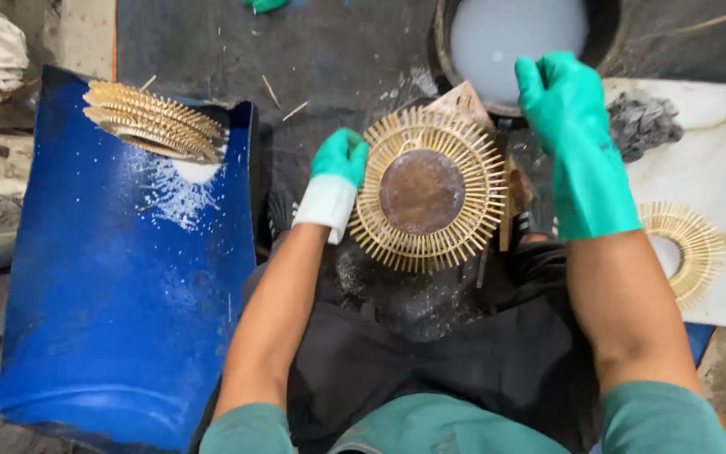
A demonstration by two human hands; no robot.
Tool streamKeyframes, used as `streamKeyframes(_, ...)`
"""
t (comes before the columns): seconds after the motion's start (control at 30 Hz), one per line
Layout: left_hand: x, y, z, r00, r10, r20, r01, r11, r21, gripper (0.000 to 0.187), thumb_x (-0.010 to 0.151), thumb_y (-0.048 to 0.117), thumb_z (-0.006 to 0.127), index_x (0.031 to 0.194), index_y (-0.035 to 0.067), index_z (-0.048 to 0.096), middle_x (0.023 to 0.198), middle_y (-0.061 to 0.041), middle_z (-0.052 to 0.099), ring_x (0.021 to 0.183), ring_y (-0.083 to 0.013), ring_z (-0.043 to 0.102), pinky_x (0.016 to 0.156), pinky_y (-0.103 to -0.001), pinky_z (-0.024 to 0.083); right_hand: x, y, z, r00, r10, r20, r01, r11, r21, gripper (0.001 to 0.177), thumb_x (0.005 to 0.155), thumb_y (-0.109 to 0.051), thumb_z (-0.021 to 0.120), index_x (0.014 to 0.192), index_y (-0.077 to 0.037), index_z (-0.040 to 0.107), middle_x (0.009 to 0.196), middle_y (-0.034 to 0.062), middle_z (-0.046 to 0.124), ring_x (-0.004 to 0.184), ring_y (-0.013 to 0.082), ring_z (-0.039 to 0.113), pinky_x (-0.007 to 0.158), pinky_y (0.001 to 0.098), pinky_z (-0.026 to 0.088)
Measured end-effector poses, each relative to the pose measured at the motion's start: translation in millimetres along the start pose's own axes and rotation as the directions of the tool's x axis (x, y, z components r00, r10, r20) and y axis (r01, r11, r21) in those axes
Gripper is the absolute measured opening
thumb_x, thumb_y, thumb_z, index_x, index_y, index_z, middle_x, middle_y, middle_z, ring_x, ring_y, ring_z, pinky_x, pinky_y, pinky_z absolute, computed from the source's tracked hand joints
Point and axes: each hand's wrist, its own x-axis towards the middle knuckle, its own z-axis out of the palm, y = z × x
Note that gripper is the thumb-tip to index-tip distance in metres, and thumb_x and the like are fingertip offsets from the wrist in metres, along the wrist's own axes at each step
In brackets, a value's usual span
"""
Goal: The recorder is using a metal tool and a brush to clean or refine the slats of circular wooden fan-like objects.
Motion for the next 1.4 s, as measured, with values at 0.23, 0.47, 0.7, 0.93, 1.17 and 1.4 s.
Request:
streamKeyframes(0.23, -25, 84, -30, 0.970, 0.080, 0.230, -0.157, 0.926, 0.343, 0.084, 0.076, 0.065, 0.082, 0.127, 0.002, 0.059, 0.114, -0.024, 0.064, 0.103, -0.0400, 0.065, 0.087, -0.050, 0.053, 24, 21, 81, 0.920, -0.307, 0.246, 0.377, 0.865, -0.332, 0.046, 0.107, -0.049, 0.063, 0.089, -0.008, 0.074, 0.089, 0.0193, 0.071, 0.084, 0.0428, 0.068, 0.079, 0.0543, 0.055)
streamKeyframes(0.47, -18, 81, -11, 0.960, -0.003, 0.279, -0.141, 0.857, 0.496, 0.108, 0.059, 0.075, 0.085, 0.136, 0.006, 0.052, 0.128, -0.021, 0.052, 0.115, -0.0440, 0.054, 0.093, -0.056, 0.049, 30, -24, 121, 0.849, -0.300, 0.436, 0.517, 0.643, -0.565, 0.054, 0.092, -0.065, 0.066, 0.081, -0.013, 0.077, 0.082, 0.0154, 0.072, 0.084, 0.0358, 0.070, 0.068, 0.0502, 0.056)
streamKeyframes(0.7, -24, 57, 13, 0.980, 0.024, 0.198, -0.103, 0.911, 0.398, 0.122, 0.056, 0.071, 0.089, 0.148, 0.007, 0.041, 0.138, -0.020, 0.049, 0.118, -0.0459, 0.051, 0.094, -0.056, 0.050, 33, 5, 139, 0.875, -0.283, 0.392, 0.458, 0.744, -0.486, 0.050, 0.096, -0.063, 0.069, 0.092, -0.014, 0.078, 0.088, 0.0164, 0.073, 0.083, 0.0379, 0.071, 0.070, 0.0528, 0.055)
streamKeyframes(0.93, -25, 64, -3, 0.944, -0.062, 0.325, -0.101, 0.882, 0.460, 0.129, 0.061, 0.074, 0.087, 0.152, 0.002, 0.031, 0.141, -0.025, 0.041, 0.117, -0.0450, 0.049, 0.094, -0.055, 0.049, 32, 9, 104, 0.921, -0.351, 0.167, 0.378, 0.911, -0.166, 0.041, 0.099, -0.049, 0.072, 0.097, -0.008, 0.077, 0.091, 0.0201, 0.072, 0.083, 0.0406, 0.068, 0.075, 0.0517, 0.054)
streamKeyframes(1.17, -16, 85, -1, 0.921, 0.181, 0.346, -0.335, 0.822, 0.461, 0.119, 0.065, 0.074, 0.079, 0.155, 0.008, 0.039, 0.145, -0.014, 0.047, 0.123, -0.0427, 0.050, 0.095, -0.055, 0.053, 8, 23, 52, 0.988, -0.023, 0.152, 0.091, 0.882, -0.461, 0.059, 0.107, -0.058, 0.063, 0.094, -0.002, 0.077, 0.092, 0.0254, 0.071, 0.087, 0.0446, 0.068, 0.081, 0.0514, 0.055)
streamKeyframes(1.4, -7, 99, 6, 0.871, -0.022, 0.490, -0.277, 0.802, 0.529, 0.120, 0.060, 0.080, 0.079, 0.154, 0.020, 0.036, 0.152, -0.012, 0.039, 0.130, -0.0437, 0.041, 0.098, -0.070, 0.041, 1, 22, 107, 0.965, 0.013, 0.261, 0.146, 0.801, -0.580, 0.066, 0.098, -0.068, 0.054, 0.091, -0.008, 0.079, 0.086, 0.0215, 0.074, 0.080, 0.0405, 0.072, 0.069, 0.0532, 0.056)
